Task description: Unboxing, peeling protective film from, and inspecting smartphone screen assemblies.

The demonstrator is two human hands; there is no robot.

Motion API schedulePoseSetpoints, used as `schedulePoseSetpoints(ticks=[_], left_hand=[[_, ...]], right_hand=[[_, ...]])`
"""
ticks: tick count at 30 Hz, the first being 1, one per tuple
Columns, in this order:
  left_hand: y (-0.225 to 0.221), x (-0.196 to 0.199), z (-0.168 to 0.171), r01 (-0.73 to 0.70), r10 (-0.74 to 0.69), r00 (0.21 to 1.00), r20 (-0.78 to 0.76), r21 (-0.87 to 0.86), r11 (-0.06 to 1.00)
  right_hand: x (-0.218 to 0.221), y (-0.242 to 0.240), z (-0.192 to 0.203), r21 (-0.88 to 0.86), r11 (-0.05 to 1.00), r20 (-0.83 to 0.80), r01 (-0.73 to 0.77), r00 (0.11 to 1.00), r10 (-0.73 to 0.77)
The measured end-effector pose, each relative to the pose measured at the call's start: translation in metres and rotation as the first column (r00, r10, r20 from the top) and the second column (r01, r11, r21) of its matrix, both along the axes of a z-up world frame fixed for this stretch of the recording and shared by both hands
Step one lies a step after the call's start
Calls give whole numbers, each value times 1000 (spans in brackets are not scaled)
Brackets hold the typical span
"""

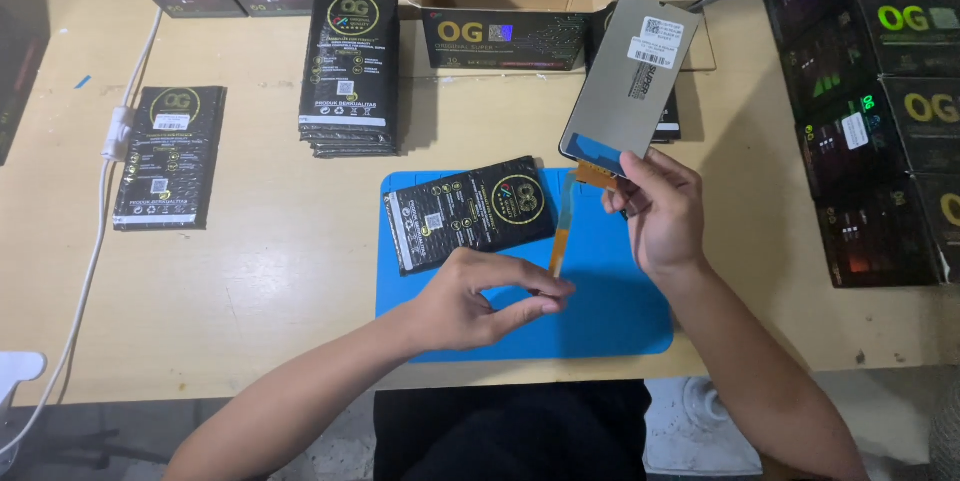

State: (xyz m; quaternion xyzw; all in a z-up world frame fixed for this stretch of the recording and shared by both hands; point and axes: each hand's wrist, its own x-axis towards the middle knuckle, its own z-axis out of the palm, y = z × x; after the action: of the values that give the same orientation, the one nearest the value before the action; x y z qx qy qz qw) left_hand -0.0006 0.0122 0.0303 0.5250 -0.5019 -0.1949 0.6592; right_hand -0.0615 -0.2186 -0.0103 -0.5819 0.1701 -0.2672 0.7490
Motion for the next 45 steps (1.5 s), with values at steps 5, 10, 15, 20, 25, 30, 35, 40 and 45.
schedulePoseSetpoints(ticks=[5, 10, 15, 20, 25, 30, 35, 40, 45], left_hand=[[5, 1, 10, -45, 46, 999, 22, -34, 998], [8, 2, 13, -75, 76, 997, 10, -80, 994], [10, 3, 12, -69, 71, 997, 12, -100, 993], [11, 3, 13, -68, 70, 997, 16, -112, 991], [11, 2, 12, -90, 95, 995, 33, -137, 987], [4, 11, -1, -238, 322, 876, 360, -257, 936], [-2, 24, -22, -397, 510, 549, 663, -330, 856], [-3, 30, -38, -434, 550, 428, 718, -371, 821], [-1, 30, -38, -403, 496, 447, 744, -327, 855]], right_hand=[[0, 8, -4, -65, 998, -4, -23, 1000, 22], [0, 10, -14, -116, 989, -9, -92, 996, 92], [-1, 15, -18, -144, 980, 21, -141, 989, 145], [-3, 17, -16, -186, 969, 13, -165, 985, 170], [-4, 23, -6, -233, 946, -20, -225, 974, 227], [-2, 31, -2, -225, 928, -22, -296, 954, 299], [-5, 30, -33, -35, 943, -39, -331, 943, 329], [-6, 47, -1, 106, 905, -83, -412, 903, 421], [-10, 48, 3, 179, 861, -66, -476, 867, 494]])
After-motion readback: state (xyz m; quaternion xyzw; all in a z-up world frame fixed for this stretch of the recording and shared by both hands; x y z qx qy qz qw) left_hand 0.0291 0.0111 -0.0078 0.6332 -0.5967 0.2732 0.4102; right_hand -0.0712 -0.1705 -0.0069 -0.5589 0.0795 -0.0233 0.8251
